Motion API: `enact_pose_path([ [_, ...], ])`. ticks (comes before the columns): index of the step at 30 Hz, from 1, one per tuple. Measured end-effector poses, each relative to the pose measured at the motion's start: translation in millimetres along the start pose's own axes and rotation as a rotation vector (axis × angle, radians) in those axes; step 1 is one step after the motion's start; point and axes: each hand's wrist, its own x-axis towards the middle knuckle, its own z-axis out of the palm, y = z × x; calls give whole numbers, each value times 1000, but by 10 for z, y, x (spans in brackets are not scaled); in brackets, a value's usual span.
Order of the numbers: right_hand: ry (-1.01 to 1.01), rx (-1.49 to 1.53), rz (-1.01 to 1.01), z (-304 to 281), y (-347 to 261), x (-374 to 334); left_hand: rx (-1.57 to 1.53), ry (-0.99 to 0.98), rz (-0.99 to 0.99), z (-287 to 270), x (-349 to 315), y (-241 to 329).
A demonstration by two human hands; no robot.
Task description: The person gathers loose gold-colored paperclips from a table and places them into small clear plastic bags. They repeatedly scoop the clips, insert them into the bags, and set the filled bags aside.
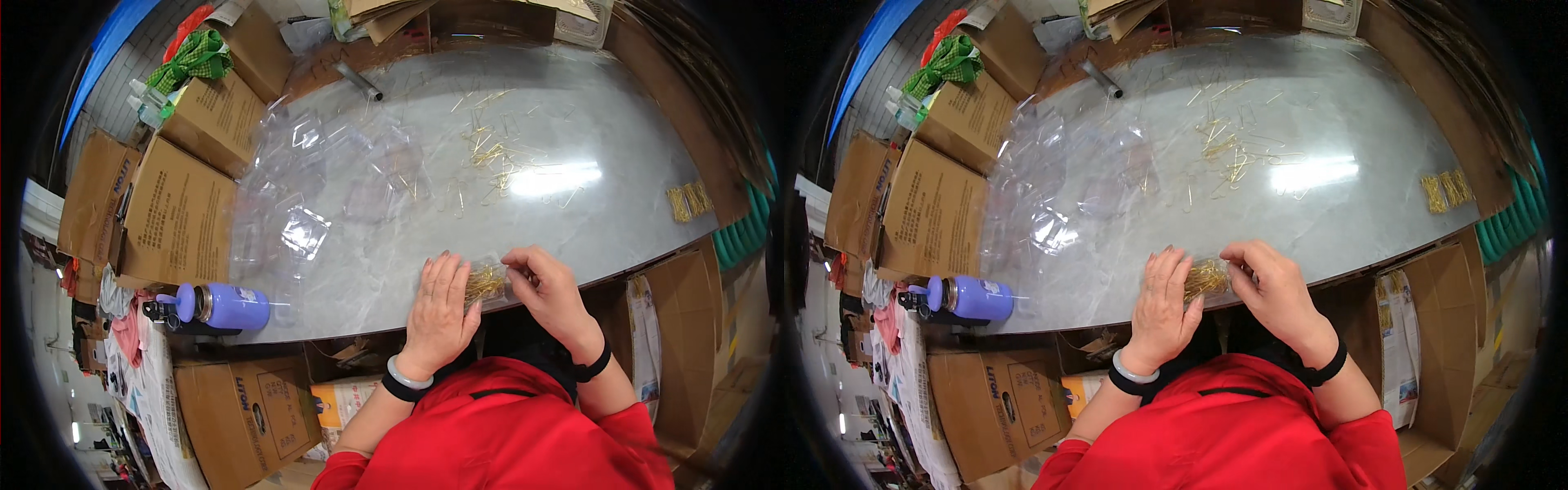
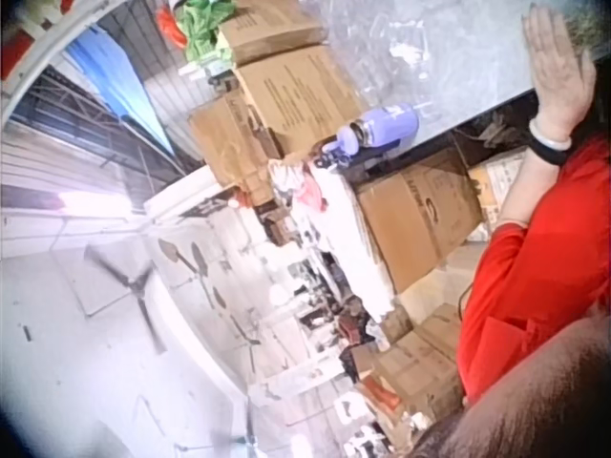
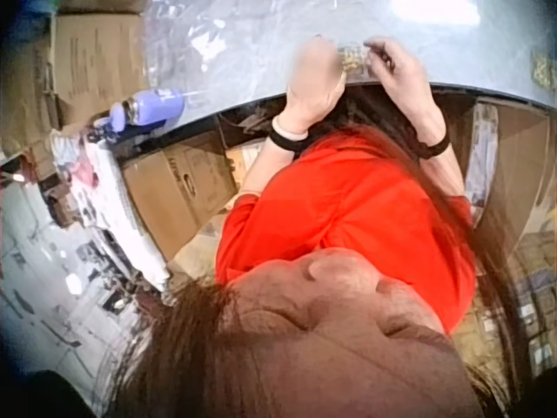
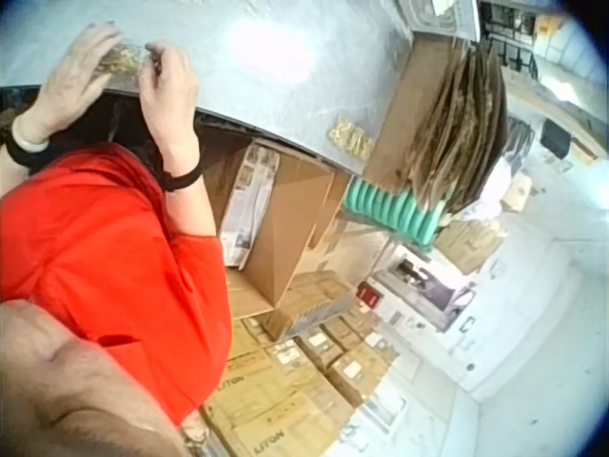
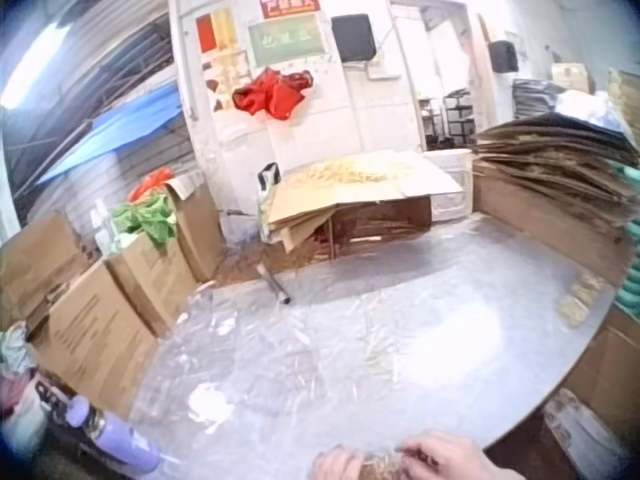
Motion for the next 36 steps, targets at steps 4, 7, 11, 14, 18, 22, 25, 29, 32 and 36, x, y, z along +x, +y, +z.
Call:
enact_pose_path([
  [4,-29,-81,-154,64,86,26,-5,4,-6,-1,0,8],
  [7,18,-24,-116,101,79,-31,-6,10,-6,16,-3,3],
  [11,39,-127,-74,19,135,-57,-22,21,-8,9,-7,4],
  [14,-48,-129,-64,-48,120,-64,-47,16,-9,-6,7,10],
  [18,-95,-132,-51,-110,139,-61,-38,11,-14,-14,10,23],
  [22,-128,-202,-131,-102,194,-49,-41,1,-9,-25,13,23],
  [25,-120,-206,-121,-86,216,-26,-27,-5,0,-21,12,7],
  [29,-111,-197,-117,-129,161,-5,-33,-8,-1,-36,12,16],
  [32,-95,-184,-115,-116,125,-2,-44,2,-6,-31,14,19],
  [36,29,-112,-80,101,134,-74,-53,13,-7,-18,14,16],
])
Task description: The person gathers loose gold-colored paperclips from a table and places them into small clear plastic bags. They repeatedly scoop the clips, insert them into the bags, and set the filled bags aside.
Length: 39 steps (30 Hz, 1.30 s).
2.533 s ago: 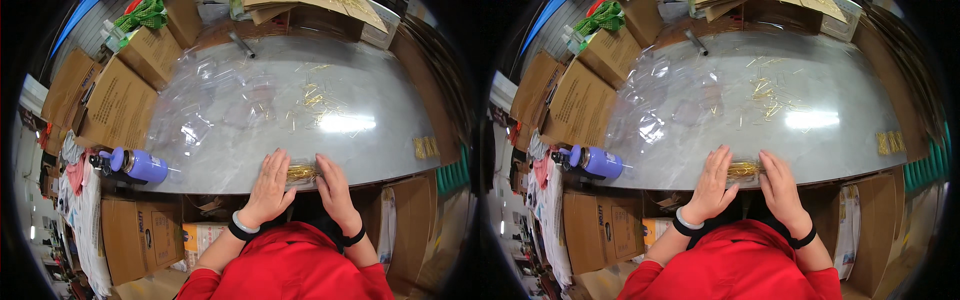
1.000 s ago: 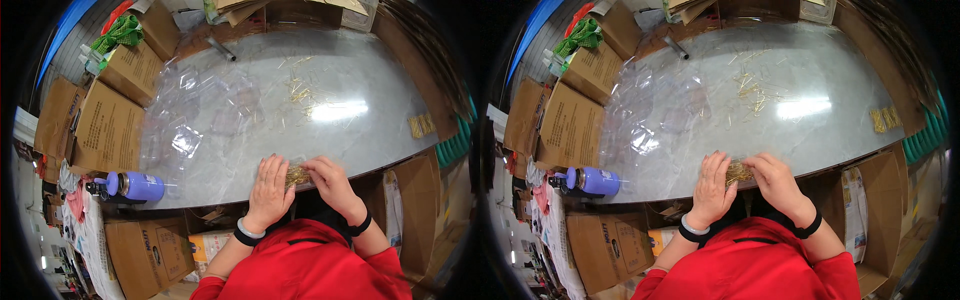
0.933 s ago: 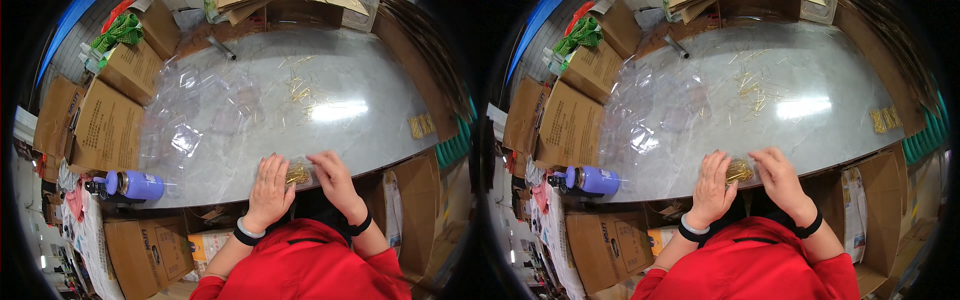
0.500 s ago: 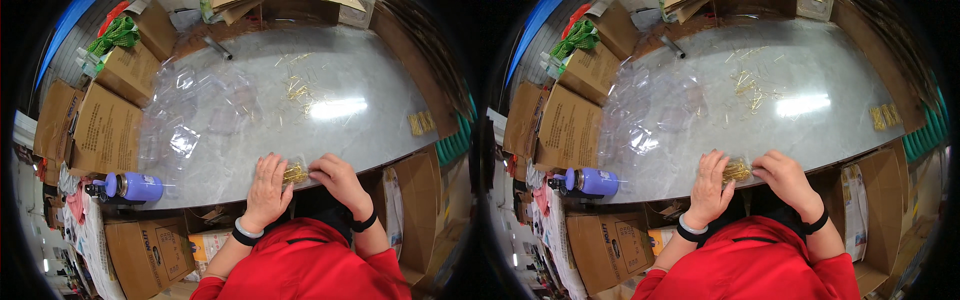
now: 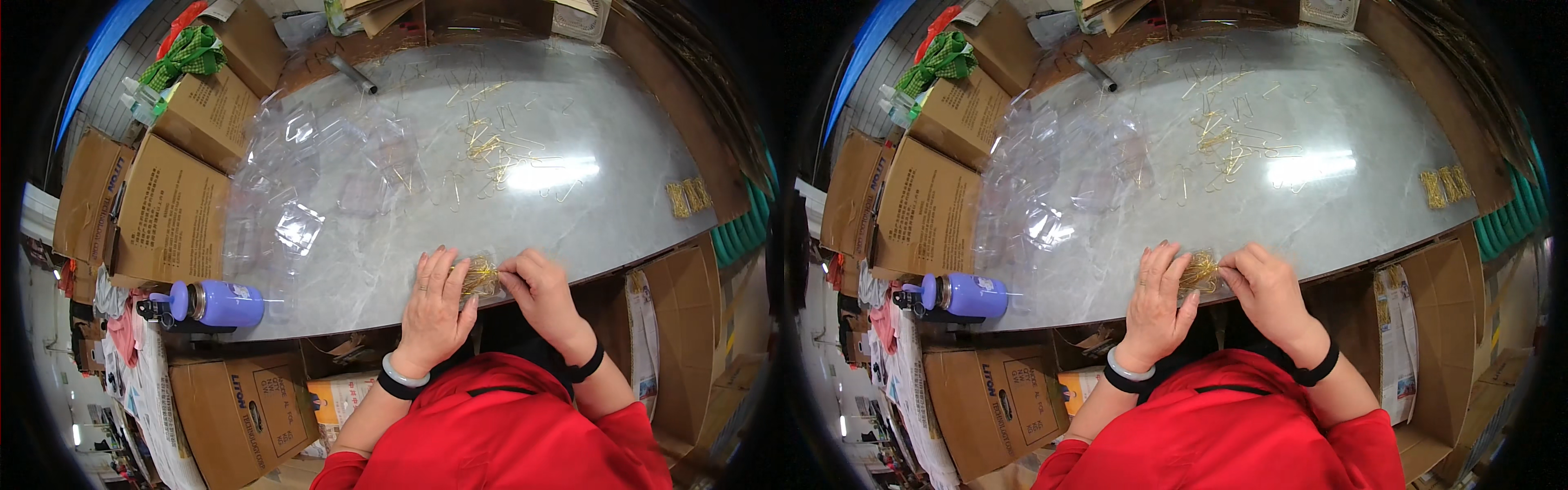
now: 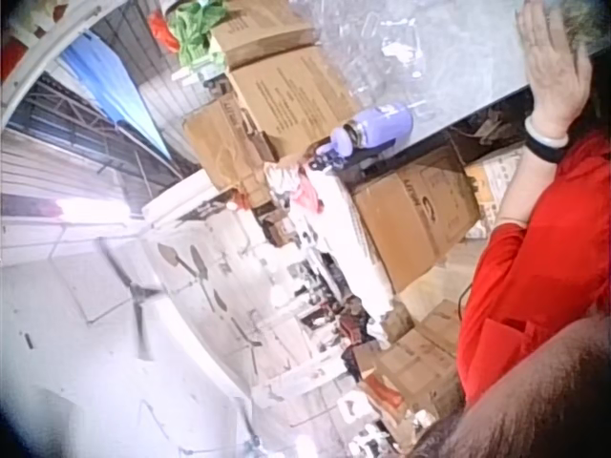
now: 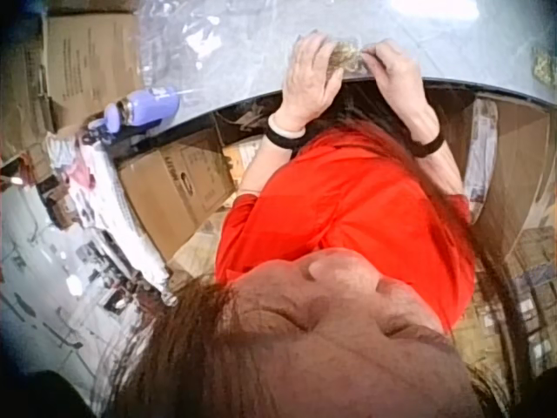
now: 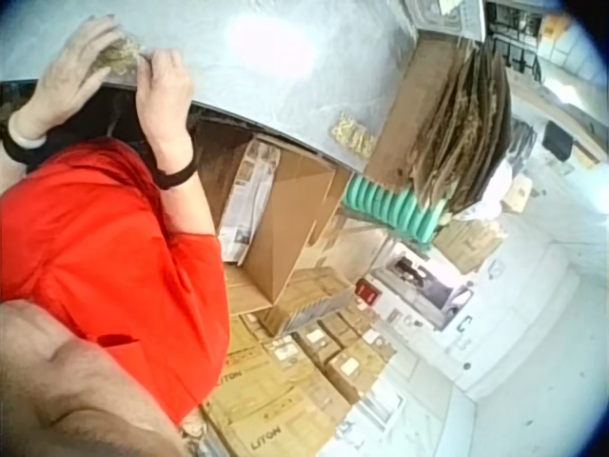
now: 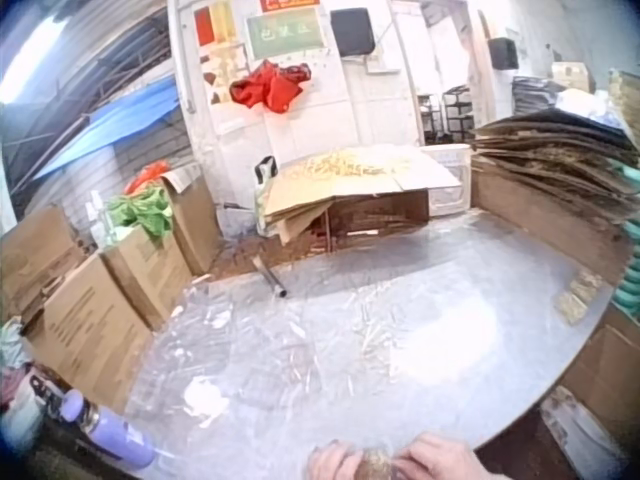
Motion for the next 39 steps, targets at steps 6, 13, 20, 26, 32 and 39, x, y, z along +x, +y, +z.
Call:
enact_pose_path([
  [6,148,-141,12,78,29,-176,31,-10,-8,15,-9,4],
  [13,76,-276,-77,201,-92,-185,15,13,-8,13,-19,-3],
  [20,235,-122,55,286,-30,-36,-20,24,2,-5,-1,-2],
  [26,242,15,91,292,-43,-105,-10,37,-1,6,-18,-4],
  [32,266,-188,-61,306,-52,-203,5,50,0,21,-28,-6],
  [39,266,-89,-16,324,30,-44,21,74,-14,44,-39,1],
])
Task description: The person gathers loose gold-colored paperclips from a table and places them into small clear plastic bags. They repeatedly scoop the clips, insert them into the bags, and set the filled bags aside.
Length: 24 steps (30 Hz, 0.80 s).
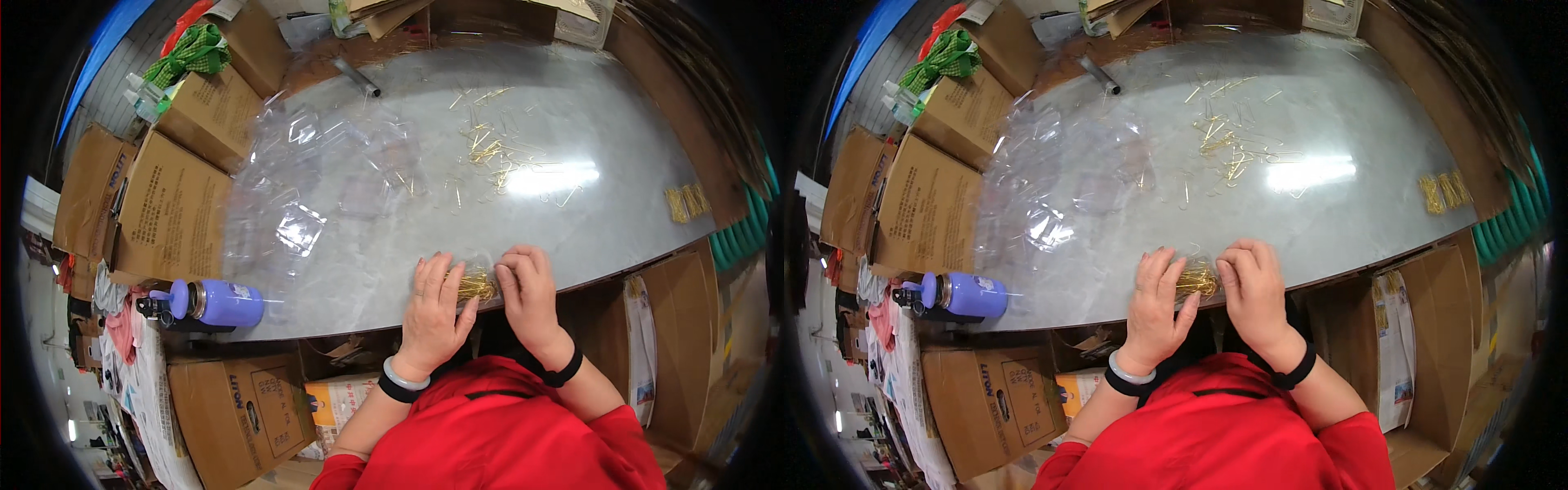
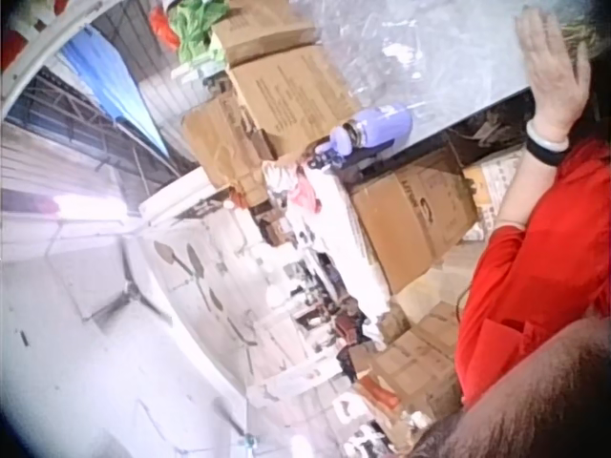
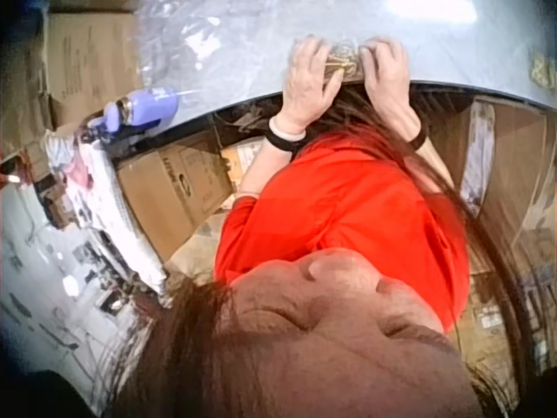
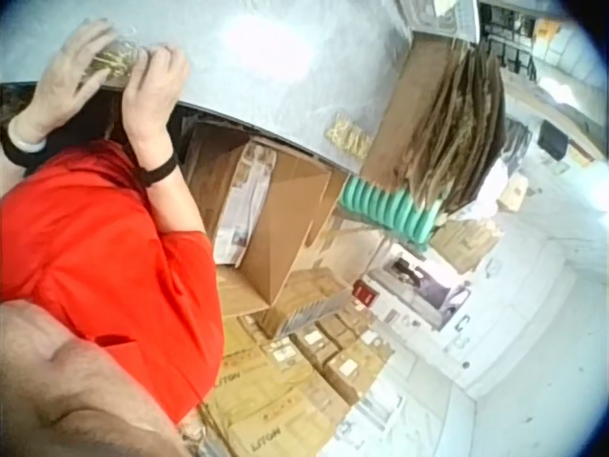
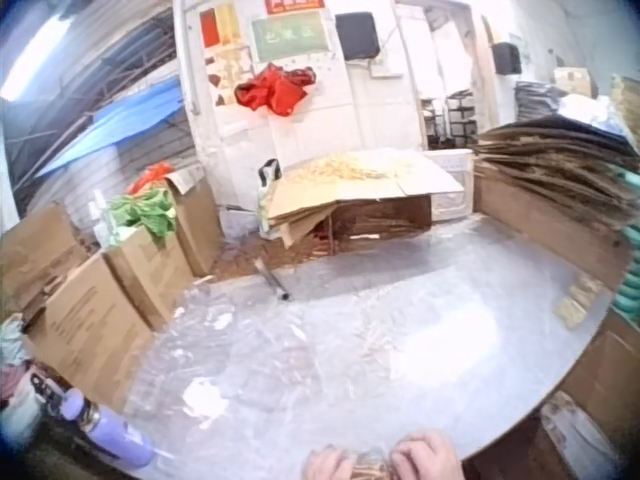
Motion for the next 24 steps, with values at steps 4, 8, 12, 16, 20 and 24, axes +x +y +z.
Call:
enact_pose_path([
  [4,-149,76,-83,-180,-41,1,-27,-1,-12,-2,-6,-16],
  [8,-157,53,15,-99,39,26,-3,-25,-11,-18,12,9],
  [12,-283,-174,-162,-102,-24,160,47,-35,1,-2,9,0],
  [16,-359,-175,-203,-169,-36,152,64,-30,16,2,4,-18],
  [20,-222,61,-58,-96,43,125,37,5,10,22,-15,-29],
  [24,-172,55,30,32,-11,345,9,27,34,39,-23,-44],
])
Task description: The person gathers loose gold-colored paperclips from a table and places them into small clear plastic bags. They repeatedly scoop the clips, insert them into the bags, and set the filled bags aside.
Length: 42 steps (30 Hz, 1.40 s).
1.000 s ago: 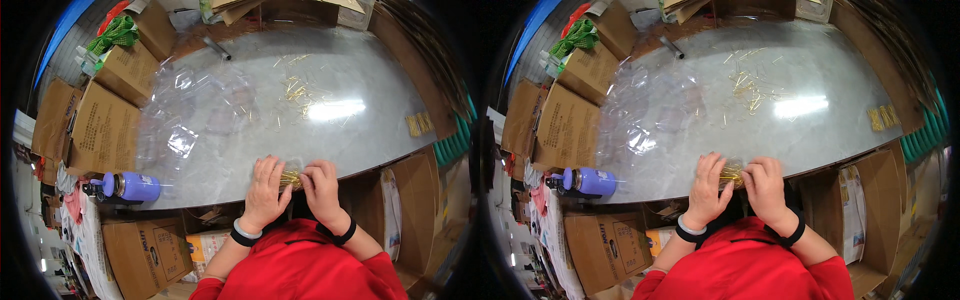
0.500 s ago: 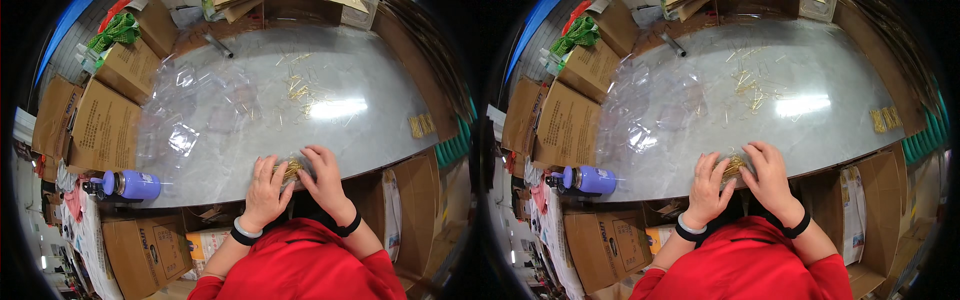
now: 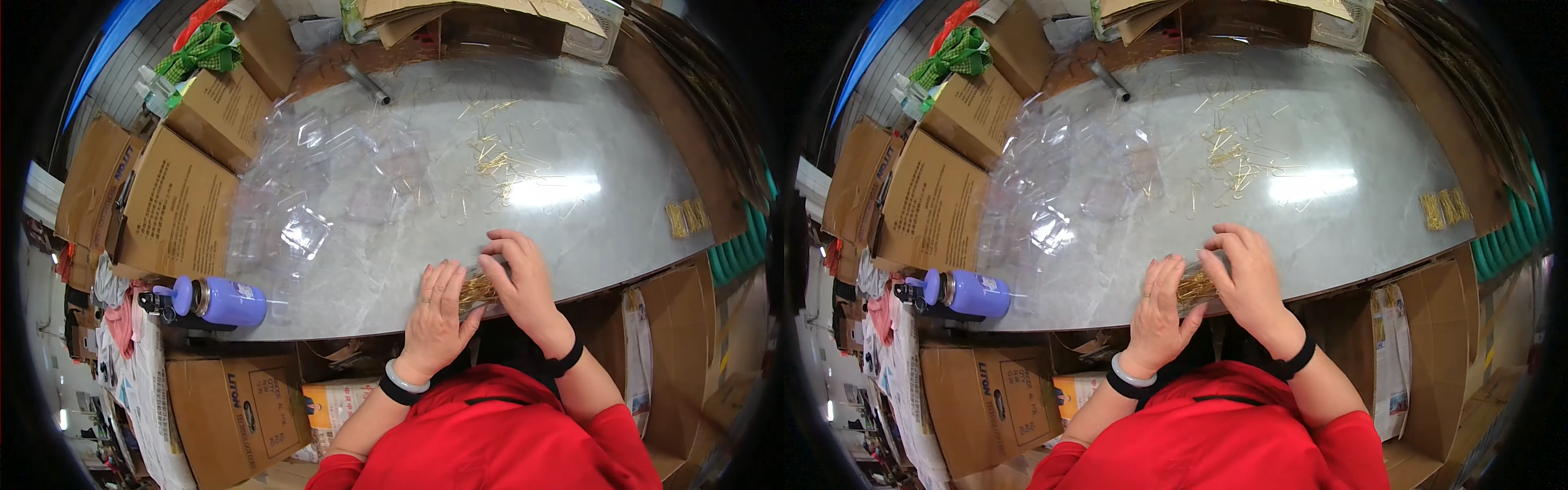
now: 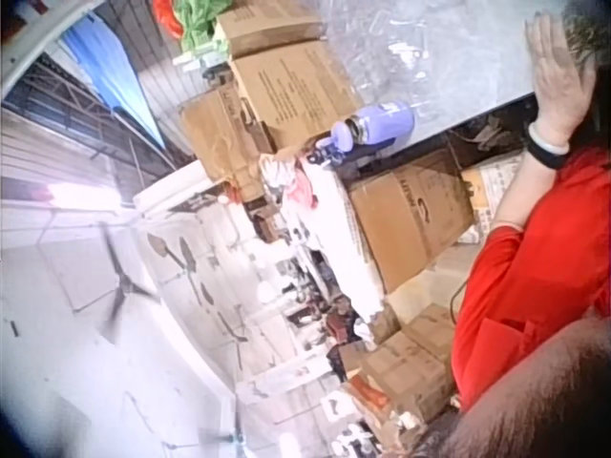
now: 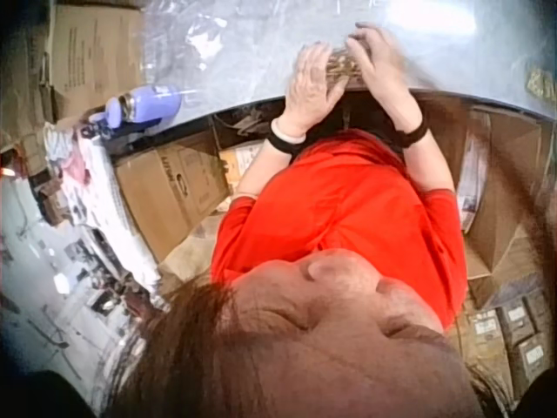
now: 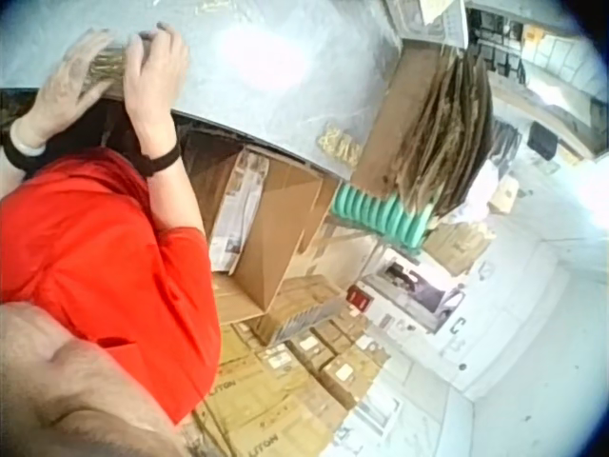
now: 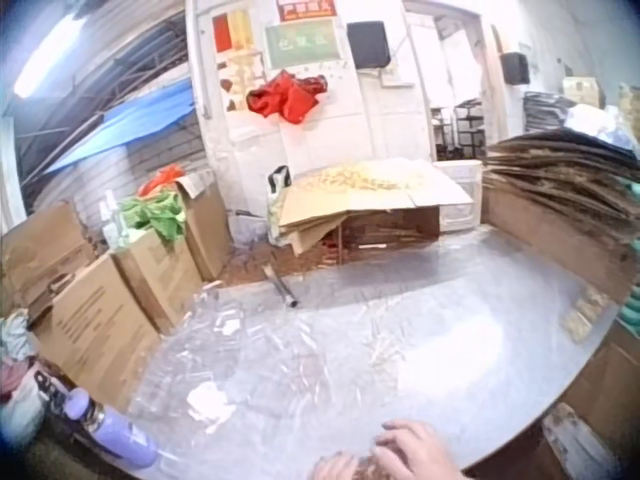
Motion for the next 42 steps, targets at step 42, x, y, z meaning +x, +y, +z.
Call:
enact_pose_path([
  [42,-273,-415,-375,0,-154,-199,-710,-52,-224,-236,-55,-169],
])
